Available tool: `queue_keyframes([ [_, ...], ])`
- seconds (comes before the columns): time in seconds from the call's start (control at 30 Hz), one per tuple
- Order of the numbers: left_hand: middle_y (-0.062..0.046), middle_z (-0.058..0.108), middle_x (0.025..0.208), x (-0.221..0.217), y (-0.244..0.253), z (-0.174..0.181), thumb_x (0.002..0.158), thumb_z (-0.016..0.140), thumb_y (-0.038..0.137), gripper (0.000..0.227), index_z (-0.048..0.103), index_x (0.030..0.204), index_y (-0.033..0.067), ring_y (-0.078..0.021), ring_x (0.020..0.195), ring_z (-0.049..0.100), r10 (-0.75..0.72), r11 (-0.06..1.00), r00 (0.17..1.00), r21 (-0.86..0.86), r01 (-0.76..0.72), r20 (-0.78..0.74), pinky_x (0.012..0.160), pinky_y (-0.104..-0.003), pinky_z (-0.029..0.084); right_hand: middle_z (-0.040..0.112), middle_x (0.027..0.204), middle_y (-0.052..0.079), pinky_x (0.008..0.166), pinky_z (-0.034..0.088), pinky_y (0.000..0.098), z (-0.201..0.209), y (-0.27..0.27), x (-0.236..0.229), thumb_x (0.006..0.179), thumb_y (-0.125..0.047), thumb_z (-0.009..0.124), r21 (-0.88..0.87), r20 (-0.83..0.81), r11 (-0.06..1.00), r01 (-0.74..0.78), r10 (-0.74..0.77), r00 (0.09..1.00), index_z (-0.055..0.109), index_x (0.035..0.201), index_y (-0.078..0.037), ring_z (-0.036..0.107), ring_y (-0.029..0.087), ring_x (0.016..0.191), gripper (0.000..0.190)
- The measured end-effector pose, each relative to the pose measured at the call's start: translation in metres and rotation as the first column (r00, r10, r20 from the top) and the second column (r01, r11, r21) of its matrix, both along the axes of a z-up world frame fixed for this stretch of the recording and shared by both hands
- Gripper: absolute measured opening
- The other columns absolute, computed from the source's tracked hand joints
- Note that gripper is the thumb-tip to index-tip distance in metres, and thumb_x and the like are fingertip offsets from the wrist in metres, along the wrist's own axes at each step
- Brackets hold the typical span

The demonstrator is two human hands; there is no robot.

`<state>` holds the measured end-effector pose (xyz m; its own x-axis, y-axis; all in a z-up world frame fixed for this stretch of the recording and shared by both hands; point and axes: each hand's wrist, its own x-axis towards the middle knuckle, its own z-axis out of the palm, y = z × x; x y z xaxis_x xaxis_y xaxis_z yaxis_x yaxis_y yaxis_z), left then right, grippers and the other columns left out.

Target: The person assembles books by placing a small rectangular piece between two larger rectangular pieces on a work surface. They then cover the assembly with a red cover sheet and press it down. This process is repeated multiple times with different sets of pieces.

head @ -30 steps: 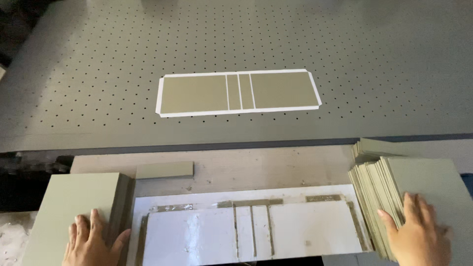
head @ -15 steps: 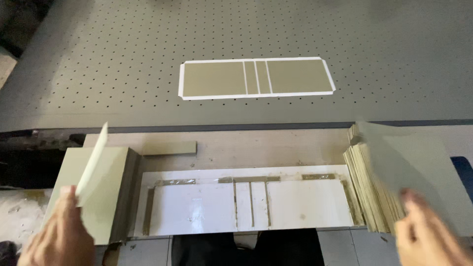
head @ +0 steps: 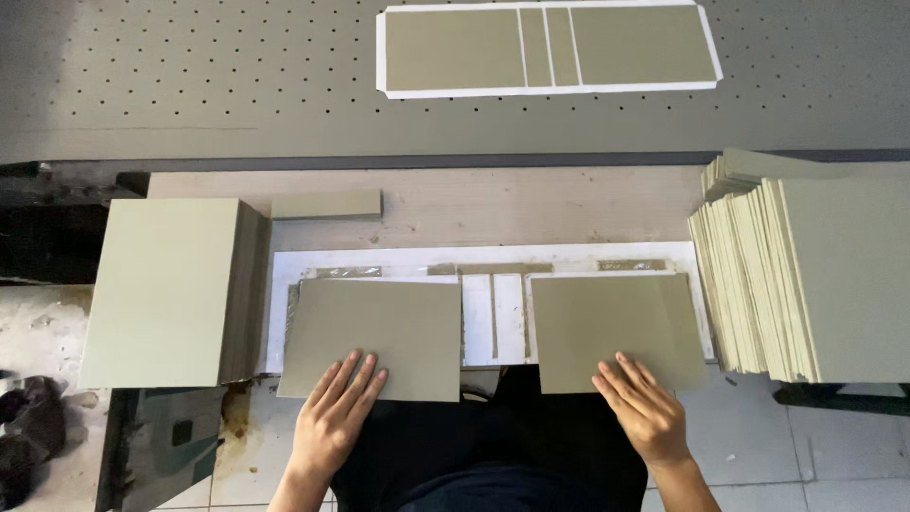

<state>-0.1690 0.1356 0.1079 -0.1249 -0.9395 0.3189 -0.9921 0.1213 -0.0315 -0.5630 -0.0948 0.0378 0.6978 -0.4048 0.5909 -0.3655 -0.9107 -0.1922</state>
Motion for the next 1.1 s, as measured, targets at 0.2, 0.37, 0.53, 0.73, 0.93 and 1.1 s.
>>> queue_keyframes([
  [0.2, -0.012, 0.057, 0.15, -0.009, 0.012, -0.026, 0.074, 0.037, -0.014, 0.076, 0.06, 0.142, 0.0108, -0.0355, 0.143, 0.051, 0.117, 0.99, 0.992, 0.079, -0.113, -0.046, 0.119, -0.048, 0.041, 0.076, 0.117, 0.007, 0.093, 0.064, 0.0452, -0.013, -0.002, 0.001, 0.08, 0.002, 0.085, 0.029, -0.02, 0.999, -0.024, 0.025, 0.999, 0.079, 0.104, -0.007, 0.072, 0.034, 0.113, 0.026],
  [0.37, -0.013, 0.058, 0.149, -0.023, 0.02, -0.041, 0.076, 0.04, -0.019, 0.075, 0.061, 0.141, 0.0132, -0.0391, 0.14, 0.054, 0.212, 0.976, 0.975, 0.068, -0.208, -0.06, 0.116, -0.051, 0.047, 0.075, 0.119, 0.006, 0.096, 0.062, 0.0465, -0.012, -0.001, -0.001, 0.081, 0.002, 0.084, 0.045, 0.003, 0.998, -0.05, 0.05, 0.999, 0.079, 0.105, -0.006, 0.072, 0.034, 0.113, 0.026],
  [0.53, -0.011, 0.058, 0.15, -0.032, 0.027, -0.045, 0.098, 0.039, -0.005, 0.054, 0.059, 0.143, 0.0149, -0.0385, 0.14, 0.054, 0.263, 0.963, 0.964, 0.066, -0.261, -0.026, 0.116, -0.049, 0.047, 0.073, 0.124, 0.001, 0.095, 0.062, 0.0447, -0.013, -0.001, -0.002, 0.084, 0.001, 0.081, 0.051, -0.025, 0.996, -0.068, 0.069, 0.997, 0.078, 0.109, -0.011, 0.07, 0.032, 0.117, 0.027],
  [0.73, -0.007, 0.062, 0.147, -0.037, 0.024, -0.043, 0.082, 0.047, -0.014, 0.066, 0.065, 0.137, 0.0176, -0.0346, 0.139, 0.056, 0.331, 0.943, 0.943, 0.06, -0.328, -0.043, 0.113, -0.047, 0.05, 0.076, 0.117, 0.003, 0.095, 0.062, 0.0445, 0.001, -0.005, 0.01, 0.084, 0.002, 0.082, 0.069, -0.037, 0.996, -0.058, 0.061, 0.997, 0.079, 0.104, -0.008, 0.073, 0.032, 0.111, 0.023],
  [0.93, -0.008, 0.064, 0.143, -0.033, 0.016, -0.036, 0.083, 0.042, -0.019, 0.065, 0.067, 0.133, 0.0152, -0.0361, 0.138, 0.057, 0.317, 0.947, 0.946, 0.082, -0.312, -0.066, 0.11, -0.048, 0.051, 0.076, 0.12, 0.005, 0.102, 0.059, 0.048, -0.008, 0.004, 0.011, 0.088, 0.003, 0.078, 0.111, -0.092, 0.993, 0.043, -0.032, 0.995, 0.077, 0.106, -0.01, 0.07, 0.033, 0.119, 0.022],
  [1.1, -0.008, 0.066, 0.141, -0.032, 0.009, -0.029, 0.078, 0.042, -0.021, 0.069, 0.068, 0.131, 0.0155, -0.0351, 0.135, 0.059, 0.31, 0.948, 0.947, 0.097, -0.303, -0.079, 0.108, -0.047, 0.053, 0.052, 0.156, 0.009, 0.11, 0.022, 0.0834, 0.008, 0.01, 0.015, 0.072, -0.026, 0.078, 0.1, -0.311, 0.97, 0.22, -0.18, 0.933, 0.073, 0.118, -0.03, 0.05, 0.042, 0.145, 0.046],
])
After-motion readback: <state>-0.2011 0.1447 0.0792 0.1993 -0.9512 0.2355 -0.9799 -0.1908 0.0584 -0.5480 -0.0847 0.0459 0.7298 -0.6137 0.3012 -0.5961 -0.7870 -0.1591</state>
